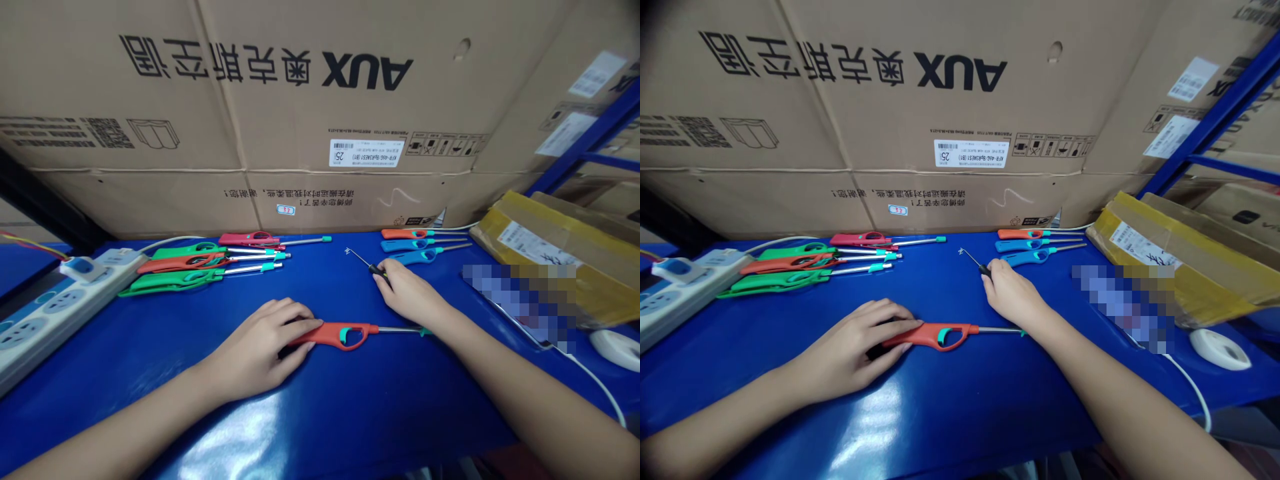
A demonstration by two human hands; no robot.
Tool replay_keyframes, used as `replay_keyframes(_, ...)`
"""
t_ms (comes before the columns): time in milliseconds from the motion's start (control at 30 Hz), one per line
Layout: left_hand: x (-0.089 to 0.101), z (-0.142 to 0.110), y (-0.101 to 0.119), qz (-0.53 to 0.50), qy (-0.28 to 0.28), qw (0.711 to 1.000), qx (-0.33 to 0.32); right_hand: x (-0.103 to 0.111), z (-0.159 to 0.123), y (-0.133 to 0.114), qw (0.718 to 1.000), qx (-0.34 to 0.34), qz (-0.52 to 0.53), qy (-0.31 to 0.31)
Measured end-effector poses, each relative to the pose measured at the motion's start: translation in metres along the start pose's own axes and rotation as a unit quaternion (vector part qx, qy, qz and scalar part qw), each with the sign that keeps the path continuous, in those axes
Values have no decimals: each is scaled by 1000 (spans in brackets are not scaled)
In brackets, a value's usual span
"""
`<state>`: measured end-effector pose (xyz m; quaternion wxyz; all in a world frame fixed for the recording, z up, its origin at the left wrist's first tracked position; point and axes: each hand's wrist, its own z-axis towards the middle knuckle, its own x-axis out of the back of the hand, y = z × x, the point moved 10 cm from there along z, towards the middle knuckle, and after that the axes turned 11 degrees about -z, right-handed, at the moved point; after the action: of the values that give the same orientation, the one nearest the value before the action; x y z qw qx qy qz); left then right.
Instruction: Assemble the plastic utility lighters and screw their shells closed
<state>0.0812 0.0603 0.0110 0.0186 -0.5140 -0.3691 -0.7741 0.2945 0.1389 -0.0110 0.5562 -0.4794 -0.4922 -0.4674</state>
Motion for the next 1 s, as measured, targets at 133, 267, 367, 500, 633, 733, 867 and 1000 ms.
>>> replay_keyframes(133, 0, 0, -1, -10, 1, 1000, 2, 4, 0, 1, 999, 2, 32, 33)
replay_keyframes(267, -2, 1, -5, -76, 7, 997, 15, 21, -1, -2, 992, 12, 88, 90)
replay_keyframes(367, -5, 1, -10, -136, 22, 990, 39, 36, -6, -8, 983, 30, 132, 122)
replay_keyframes(500, -10, 3, -9, -153, 41, 986, 58, 55, -20, -19, 952, 59, 257, 153)
replay_keyframes(633, -14, 4, -4, -158, 54, 984, 56, 53, -28, -27, 912, 64, 391, 106)
replay_keyframes(733, -17, 4, -4, -165, 64, 982, 61, 42, -27, -32, 882, 50, 466, 36)
replay_keyframes(867, -14, 4, -10, -189, 93, 974, 82, 40, -27, -32, 833, 30, 552, -11)
replay_keyframes(1000, 21, 4, -20, -294, 181, 927, 144, 56, -32, -32, 817, 22, 576, -22)
